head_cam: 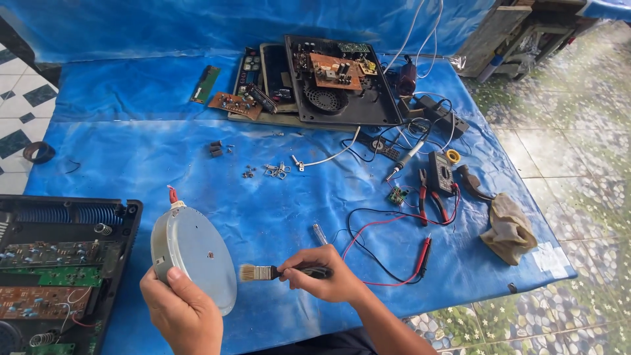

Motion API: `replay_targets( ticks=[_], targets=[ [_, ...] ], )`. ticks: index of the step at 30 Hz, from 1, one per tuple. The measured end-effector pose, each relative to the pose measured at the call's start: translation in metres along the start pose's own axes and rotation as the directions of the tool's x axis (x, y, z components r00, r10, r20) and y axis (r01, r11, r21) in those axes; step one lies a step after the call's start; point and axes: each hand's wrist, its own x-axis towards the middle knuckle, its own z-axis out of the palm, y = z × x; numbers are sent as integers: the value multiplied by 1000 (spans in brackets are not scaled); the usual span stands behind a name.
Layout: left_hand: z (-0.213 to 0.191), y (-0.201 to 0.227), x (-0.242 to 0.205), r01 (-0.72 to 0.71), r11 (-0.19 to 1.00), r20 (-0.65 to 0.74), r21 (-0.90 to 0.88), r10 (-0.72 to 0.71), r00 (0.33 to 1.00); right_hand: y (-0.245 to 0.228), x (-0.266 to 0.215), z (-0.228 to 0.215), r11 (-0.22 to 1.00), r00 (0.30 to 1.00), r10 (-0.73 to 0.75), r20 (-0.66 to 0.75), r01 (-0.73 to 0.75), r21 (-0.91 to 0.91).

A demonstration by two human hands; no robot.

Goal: Cleaning a circular heating coil with a brush and organizing small electronic components on a workbench during an appliance repair.

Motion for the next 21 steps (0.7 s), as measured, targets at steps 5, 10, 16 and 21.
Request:
replay_targets(
  ticks=[5,10,16,21],
  targets=[
    [-11,4,3,-39,998,22,-42,40,999,0,4,19,988,994,16,109,-33,152],
    [-11,-22,8,37,999,-20,-4,-37,999,6,15,12,951,993,-1,114,37,-308],
    [-16,-30,12,133,991,-11,7,-133,991,5,16,25,989,996,-54,65,44,144],
    [-11,-23,-1,69,982,-102,177,-52,993,18,26,13,922,999,-44,-15,35,-385]
  ],
)
